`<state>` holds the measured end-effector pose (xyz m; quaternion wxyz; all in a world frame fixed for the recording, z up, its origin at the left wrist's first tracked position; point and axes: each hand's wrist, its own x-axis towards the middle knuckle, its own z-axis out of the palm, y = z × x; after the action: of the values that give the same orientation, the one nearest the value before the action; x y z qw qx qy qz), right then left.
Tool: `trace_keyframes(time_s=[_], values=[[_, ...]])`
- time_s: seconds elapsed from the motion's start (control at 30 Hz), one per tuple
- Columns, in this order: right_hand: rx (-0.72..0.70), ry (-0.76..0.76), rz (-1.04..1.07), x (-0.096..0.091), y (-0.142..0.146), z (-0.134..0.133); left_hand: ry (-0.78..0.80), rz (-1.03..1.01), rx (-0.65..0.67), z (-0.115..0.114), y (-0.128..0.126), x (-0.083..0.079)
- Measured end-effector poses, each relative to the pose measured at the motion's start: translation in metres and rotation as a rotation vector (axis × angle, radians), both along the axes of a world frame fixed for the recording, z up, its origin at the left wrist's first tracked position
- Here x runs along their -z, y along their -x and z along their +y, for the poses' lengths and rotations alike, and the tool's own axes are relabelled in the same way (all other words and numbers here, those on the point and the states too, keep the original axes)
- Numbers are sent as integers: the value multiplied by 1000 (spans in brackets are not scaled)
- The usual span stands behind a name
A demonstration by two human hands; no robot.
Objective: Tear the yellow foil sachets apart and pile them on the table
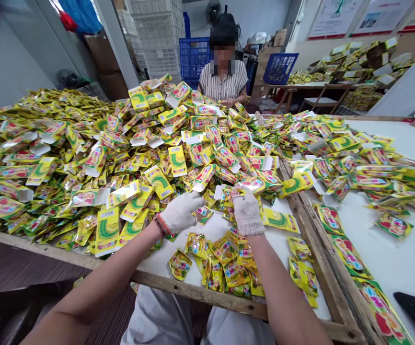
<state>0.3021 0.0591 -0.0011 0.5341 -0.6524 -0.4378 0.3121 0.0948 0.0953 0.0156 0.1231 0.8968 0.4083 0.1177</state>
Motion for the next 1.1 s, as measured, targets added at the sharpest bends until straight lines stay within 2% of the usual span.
trace_keyframes(time_s=[0.07,0.1,0.17,0.27,0.33,0.4,0.47,0.57,0.63,0.7,0.77,0.87,0.93,1.0,1.03,1.1], values=[[29,45,94,-7,7,-3,-72,229,110,-2,-5,1],[18,51,101,-10,10,-5,-89,289,120,-2,-8,2],[0,55,111,-16,13,-7,-53,332,35,0,-12,3],[1,62,169,-18,11,-7,36,328,-178,4,-10,-2],[-1,51,213,-15,8,-5,-26,320,-193,7,-4,-8],[-5,41,235,-12,7,-4,-154,319,-19,7,3,-12],[-8,52,214,-10,7,-3,-248,287,275,7,7,-11],[-21,77,169,-13,7,-3,-257,188,663,8,4,0],[-30,71,180,-15,5,-4,-215,164,825,14,-4,5],[-30,62,203,-16,3,-4,-169,172,882,23,-11,2],[-43,56,202,-15,2,-4,-133,184,842,32,-15,-7],[-68,43,174,-14,2,-5,-23,232,606,43,-9,-23],[-55,41,166,-14,5,-6,176,262,410,46,1,-28],[-34,41,156,-14,8,-6,363,270,256,43,11,-25],[-23,44,148,-14,10,-6,383,272,197,39,15,-22],[-7,52,127,-12,11,-6,254,266,85,26,20,-13]])
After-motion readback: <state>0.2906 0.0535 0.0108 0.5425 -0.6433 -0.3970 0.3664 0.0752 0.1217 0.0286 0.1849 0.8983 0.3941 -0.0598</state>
